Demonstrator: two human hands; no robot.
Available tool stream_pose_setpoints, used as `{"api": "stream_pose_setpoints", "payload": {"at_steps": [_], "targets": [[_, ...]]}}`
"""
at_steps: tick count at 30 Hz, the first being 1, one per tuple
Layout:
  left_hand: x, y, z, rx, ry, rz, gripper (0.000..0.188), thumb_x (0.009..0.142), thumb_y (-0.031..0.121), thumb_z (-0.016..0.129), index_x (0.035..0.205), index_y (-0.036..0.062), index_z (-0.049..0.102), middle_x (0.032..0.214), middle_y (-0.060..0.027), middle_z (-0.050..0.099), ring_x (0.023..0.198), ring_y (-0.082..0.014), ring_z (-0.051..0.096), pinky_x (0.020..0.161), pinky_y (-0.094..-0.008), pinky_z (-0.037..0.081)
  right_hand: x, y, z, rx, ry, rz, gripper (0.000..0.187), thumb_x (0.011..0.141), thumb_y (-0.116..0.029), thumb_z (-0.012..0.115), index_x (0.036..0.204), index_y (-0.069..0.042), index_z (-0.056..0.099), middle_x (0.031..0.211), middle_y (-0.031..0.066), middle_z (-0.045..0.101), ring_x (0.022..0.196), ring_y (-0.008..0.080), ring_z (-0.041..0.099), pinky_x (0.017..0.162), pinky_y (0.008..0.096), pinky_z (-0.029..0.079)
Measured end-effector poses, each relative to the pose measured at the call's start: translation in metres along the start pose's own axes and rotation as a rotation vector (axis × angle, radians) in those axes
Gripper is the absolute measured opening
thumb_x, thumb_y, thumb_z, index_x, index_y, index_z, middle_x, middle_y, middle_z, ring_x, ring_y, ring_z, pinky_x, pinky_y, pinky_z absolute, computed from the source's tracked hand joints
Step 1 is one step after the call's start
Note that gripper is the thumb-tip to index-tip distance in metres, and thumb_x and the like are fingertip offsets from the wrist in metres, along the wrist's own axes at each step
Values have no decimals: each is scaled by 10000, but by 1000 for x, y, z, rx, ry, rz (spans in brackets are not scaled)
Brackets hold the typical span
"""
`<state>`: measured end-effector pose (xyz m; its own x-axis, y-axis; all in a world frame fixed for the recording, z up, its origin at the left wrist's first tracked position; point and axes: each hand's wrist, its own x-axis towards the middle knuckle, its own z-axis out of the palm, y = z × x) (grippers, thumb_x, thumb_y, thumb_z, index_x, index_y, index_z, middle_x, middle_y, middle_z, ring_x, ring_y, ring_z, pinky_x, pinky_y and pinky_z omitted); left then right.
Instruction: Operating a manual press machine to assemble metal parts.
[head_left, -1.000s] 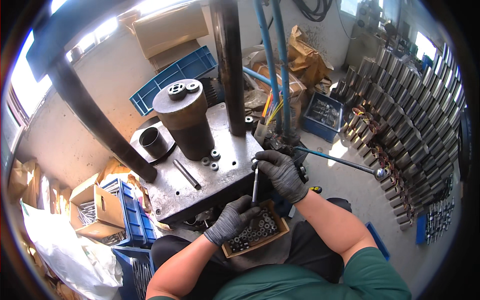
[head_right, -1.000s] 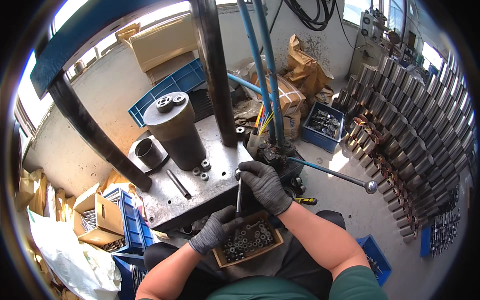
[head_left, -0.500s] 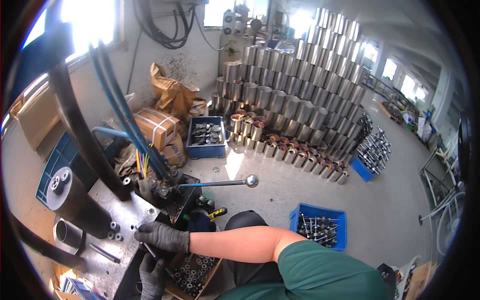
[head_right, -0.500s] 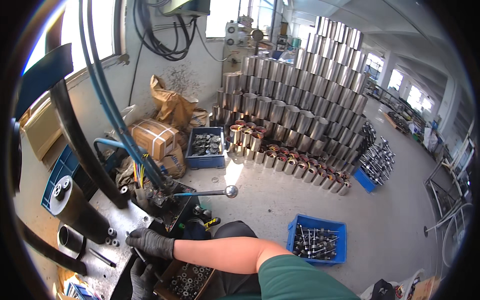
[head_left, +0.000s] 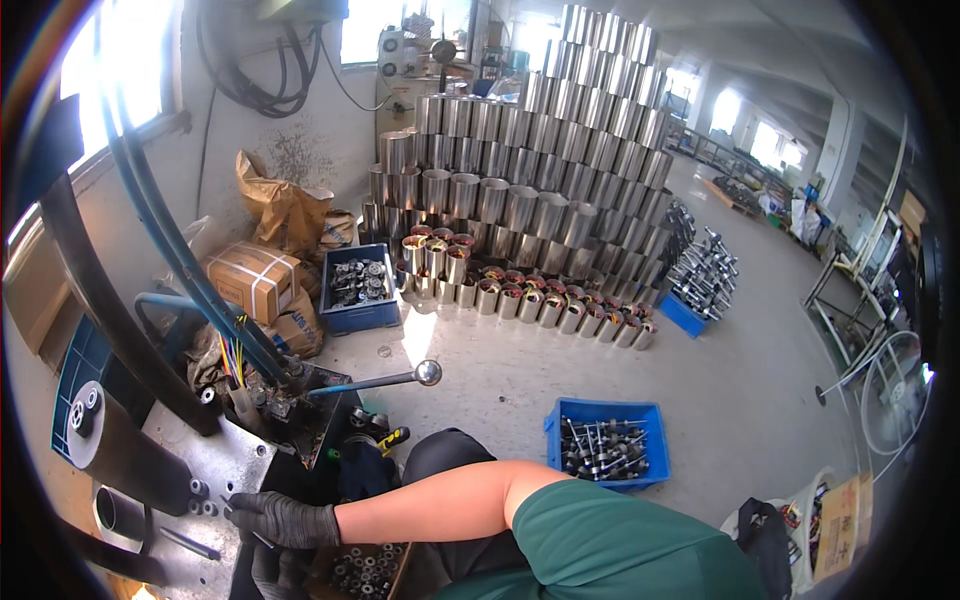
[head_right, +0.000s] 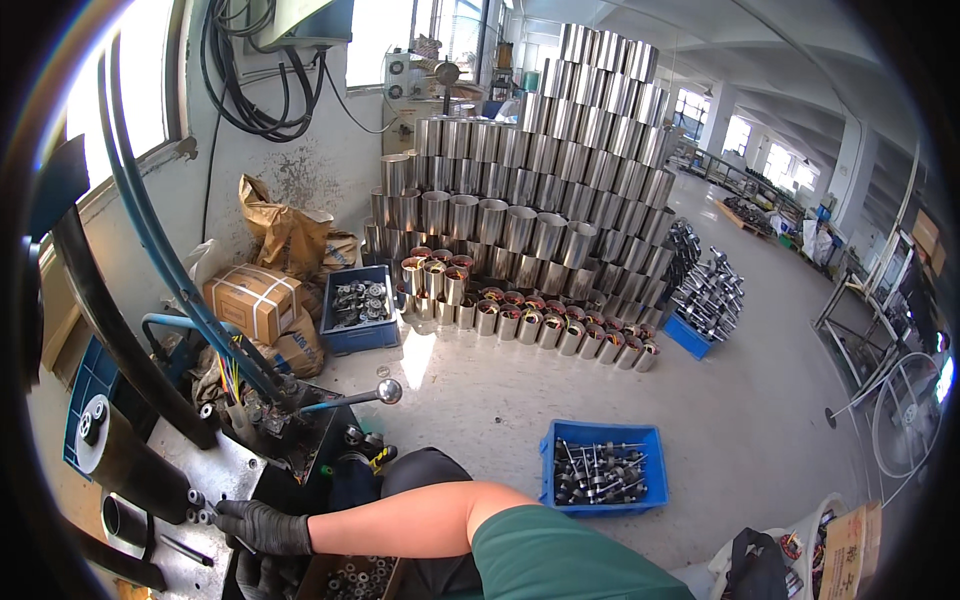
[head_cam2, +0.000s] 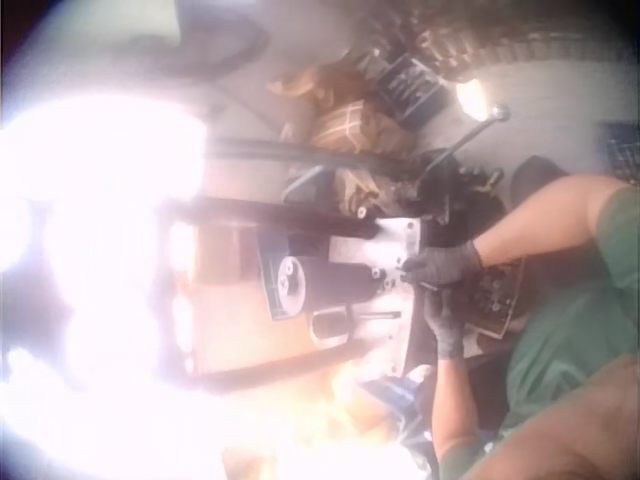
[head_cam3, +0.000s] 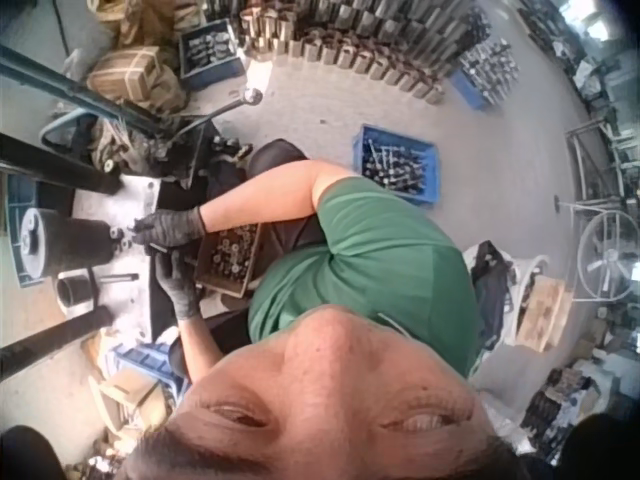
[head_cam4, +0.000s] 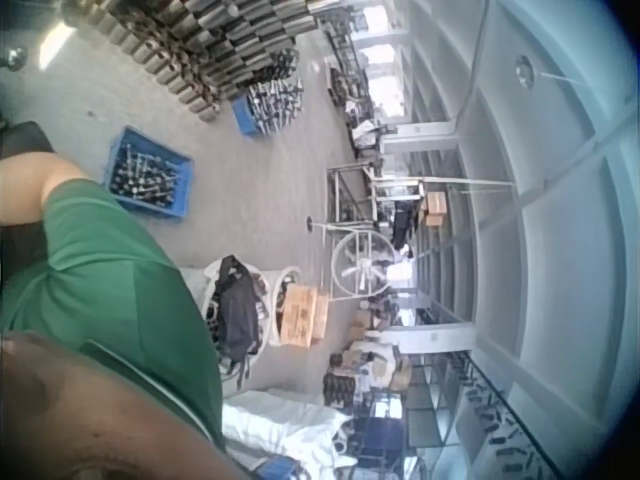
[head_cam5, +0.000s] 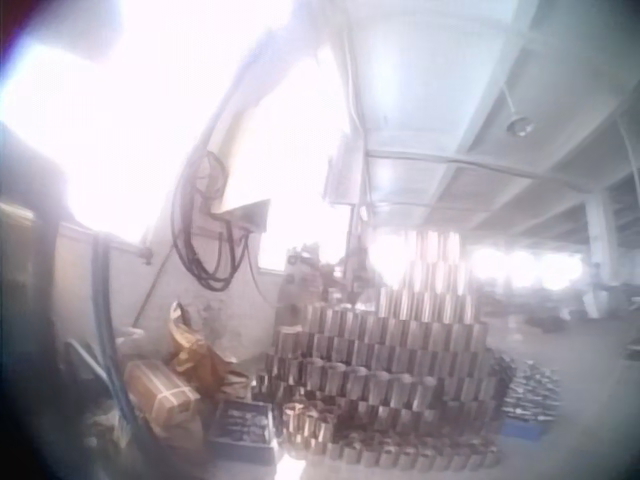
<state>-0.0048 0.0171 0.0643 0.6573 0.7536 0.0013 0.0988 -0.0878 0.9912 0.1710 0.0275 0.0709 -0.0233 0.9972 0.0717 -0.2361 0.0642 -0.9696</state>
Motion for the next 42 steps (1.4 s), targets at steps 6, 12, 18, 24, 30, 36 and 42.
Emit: {"api": "stream_pose_setpoints", "payload": {"at_steps": [6, 12, 18, 24, 30, 36, 42], "targets": [[-8, -12, -1, -111, -3, 32, 551, 1103, 295, 637, 1536, -18, 502, 1390, -131, 647, 1217, -230, 639, 1024, -382, 542, -7, 6, 7, -27, -43, -89, 310, 1112, -357, 605, 1301, -114, 641, 995, 39, 695, 949, 153, 633, 868, 372, 560], [-16, -35, -9, -241, 15, -16, 630, 1086, 307, 673, 1577, -17, 446, 1418, -143, 635, 1250, -263, 639, 1051, -418, 552, -22, -6, 18, -36, 3, -74, 311, 1106, -371, 618, 1219, -83, 652, 979, 68, 690, 942, 176, 638, 882, 379, 553], [-20, -39, 7, -169, 249, 156, 310, 1038, 181, 708, 1276, -4, 636, 1091, -35, 705, 988, -128, 652, 854, -296, 550, -31, 0, 30, -165, 29, -145, 374, 1100, -403, 612, 1219, -52, 661, 939, 157, 702, 907, 280, 673, 858, 431, 542], [-41, -31, -3, 41, 163, 135, 252, 1054, 163, 649, 1254, 10, 645, 1100, -52, 695, 999, -167, 655, 865, -327, 548, -42, 2, 39, -388, 84, -266, 373, 1083, -375, 612, 1187, -25, 689, 1013, 249, 738, 987, 457, 711, 859, 494, 559], [-45, -25, -13, 213, 268, 224, 207, 1084, 106, 602, 1264, 11, 642, 1103, -47, 713, 1029, -153, 657, 931, -329, 556, -48, 1, 42, -471, -93, -369, 354, 1089, -341, 622, 1222, -14, 659, 1062, 226, 718, 1021, 425, 703, 911, 477, 561], [-44, -21, -13, -135, 362, 49, 254, 1110, 176, 645, 1323, 38, 638, 1102, -21, 712, 1068, -113, 646, 931, -328, 566, -37, -18, 24, -312, -275, -101, 878, 1077, -441, 685, 1654, 75, 270, 1313, 188, 670, 1206, 250, 662, 1060, 394, 517], [-41, -64, -5, -377, 385, -86, 268, 1078, 276, 706, 1243, 67, 676, 1001, 5, 696, 862, -92, 667, 763, -288, 579, -25, -64, -33, -7, -35, -143, 626, 995, 55, 602, 1583, -76, 429, 1509, 149, 540, 1072, 239, 721, 858, 388, 676]]}}
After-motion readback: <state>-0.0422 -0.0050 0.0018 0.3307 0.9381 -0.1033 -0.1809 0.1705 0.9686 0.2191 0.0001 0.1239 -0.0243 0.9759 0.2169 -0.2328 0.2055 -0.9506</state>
